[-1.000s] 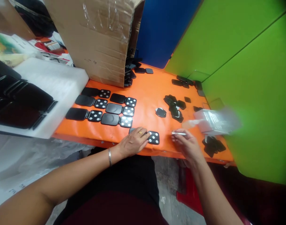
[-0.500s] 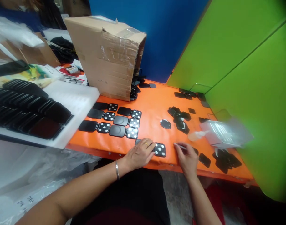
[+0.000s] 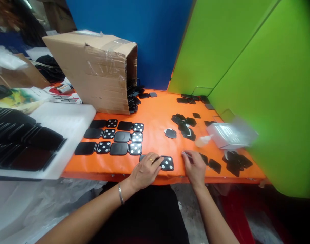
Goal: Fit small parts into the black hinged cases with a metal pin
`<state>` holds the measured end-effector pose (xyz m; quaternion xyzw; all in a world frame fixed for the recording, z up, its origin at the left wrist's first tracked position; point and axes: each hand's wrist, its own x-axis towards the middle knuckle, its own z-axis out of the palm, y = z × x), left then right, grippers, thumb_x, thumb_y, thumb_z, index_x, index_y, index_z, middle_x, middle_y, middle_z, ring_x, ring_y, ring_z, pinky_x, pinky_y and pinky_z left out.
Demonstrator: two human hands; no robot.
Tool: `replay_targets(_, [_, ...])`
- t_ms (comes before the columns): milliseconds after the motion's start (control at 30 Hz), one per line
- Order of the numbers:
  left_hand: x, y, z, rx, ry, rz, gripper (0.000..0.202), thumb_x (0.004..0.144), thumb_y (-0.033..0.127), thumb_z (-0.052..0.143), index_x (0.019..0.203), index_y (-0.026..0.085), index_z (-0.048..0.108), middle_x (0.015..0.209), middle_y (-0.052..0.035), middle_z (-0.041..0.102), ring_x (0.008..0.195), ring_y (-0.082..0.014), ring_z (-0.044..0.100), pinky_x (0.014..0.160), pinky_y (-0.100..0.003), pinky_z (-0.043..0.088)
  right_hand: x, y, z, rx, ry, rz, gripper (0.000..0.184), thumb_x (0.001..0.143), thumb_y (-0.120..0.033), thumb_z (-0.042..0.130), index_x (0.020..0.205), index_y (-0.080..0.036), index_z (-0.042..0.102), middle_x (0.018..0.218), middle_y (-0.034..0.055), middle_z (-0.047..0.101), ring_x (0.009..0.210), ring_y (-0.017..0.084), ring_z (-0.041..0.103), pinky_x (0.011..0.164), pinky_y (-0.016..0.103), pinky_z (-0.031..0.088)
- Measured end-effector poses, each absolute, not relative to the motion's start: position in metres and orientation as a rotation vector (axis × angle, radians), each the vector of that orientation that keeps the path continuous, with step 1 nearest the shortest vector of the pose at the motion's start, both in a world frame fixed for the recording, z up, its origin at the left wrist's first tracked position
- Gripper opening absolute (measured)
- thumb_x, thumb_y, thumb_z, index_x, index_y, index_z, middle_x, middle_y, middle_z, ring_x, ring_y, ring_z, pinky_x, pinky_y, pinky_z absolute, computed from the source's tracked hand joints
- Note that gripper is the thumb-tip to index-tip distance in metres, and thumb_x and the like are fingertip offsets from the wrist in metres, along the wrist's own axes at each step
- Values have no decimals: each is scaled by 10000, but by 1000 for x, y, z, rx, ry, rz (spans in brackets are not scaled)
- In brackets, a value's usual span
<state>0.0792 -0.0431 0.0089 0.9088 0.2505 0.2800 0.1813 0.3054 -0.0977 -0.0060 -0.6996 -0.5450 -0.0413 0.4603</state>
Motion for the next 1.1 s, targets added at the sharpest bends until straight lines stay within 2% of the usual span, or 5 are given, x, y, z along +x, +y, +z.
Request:
replay_targets(400, [117, -5, 20, 2634, 659, 694, 293, 947, 204, 482, 1232, 189, 549, 1040, -91, 585, 995, -224, 552, 873, -431, 520, 308, -101, -10, -1623, -909, 54, 241, 878, -376, 604, 965, -168, 686, 945, 99, 706, 849, 223, 674, 821, 385, 554])
replay_targets(567, [110, -24, 25, 2599, 743, 499, 569, 832, 400, 677, 1322, 213, 457, 1204, -107, 510, 1127, -276, 486, 967, -485, 469, 308, -101, -8, -1612, -950, 47, 189, 889, -336, 593, 963, -184, 678, 940, 89, 701, 856, 218, 669, 811, 373, 558])
replay_targets(667, [96, -36, 27, 2546, 865, 375, 669, 709, 364, 799, 1265, 214, 460, 1236, -104, 479, 1118, -295, 470, 954, -497, 464, 307, -101, -7, -1602, -984, 52, 162, 892, -308, 591, 970, -191, 671, 930, 83, 696, 853, 213, 663, 806, 367, 562])
replay_targets(800, [89, -36, 31, 2516, 859, 230, 560, 648, 230, 829, 1101, 218, 499, 1149, -58, 508, 1031, -267, 481, 901, -464, 468, 306, -101, -4, -1597, -1014, 46, 149, 895, -303, 584, 960, -200, 670, 917, 77, 694, 852, 213, 657, 792, 360, 566])
replay_targets(1100, [124, 30, 44, 2465, 920, 433, 429, 684, 351, 773, 973, 199, 494, 1001, -45, 521, 954, -239, 491, 827, -403, 453, 307, -101, -5, -1592, -1044, 20, 146, 900, -307, 576, 957, -203, 662, 900, 74, 693, 822, 217, 660, 766, 350, 562])
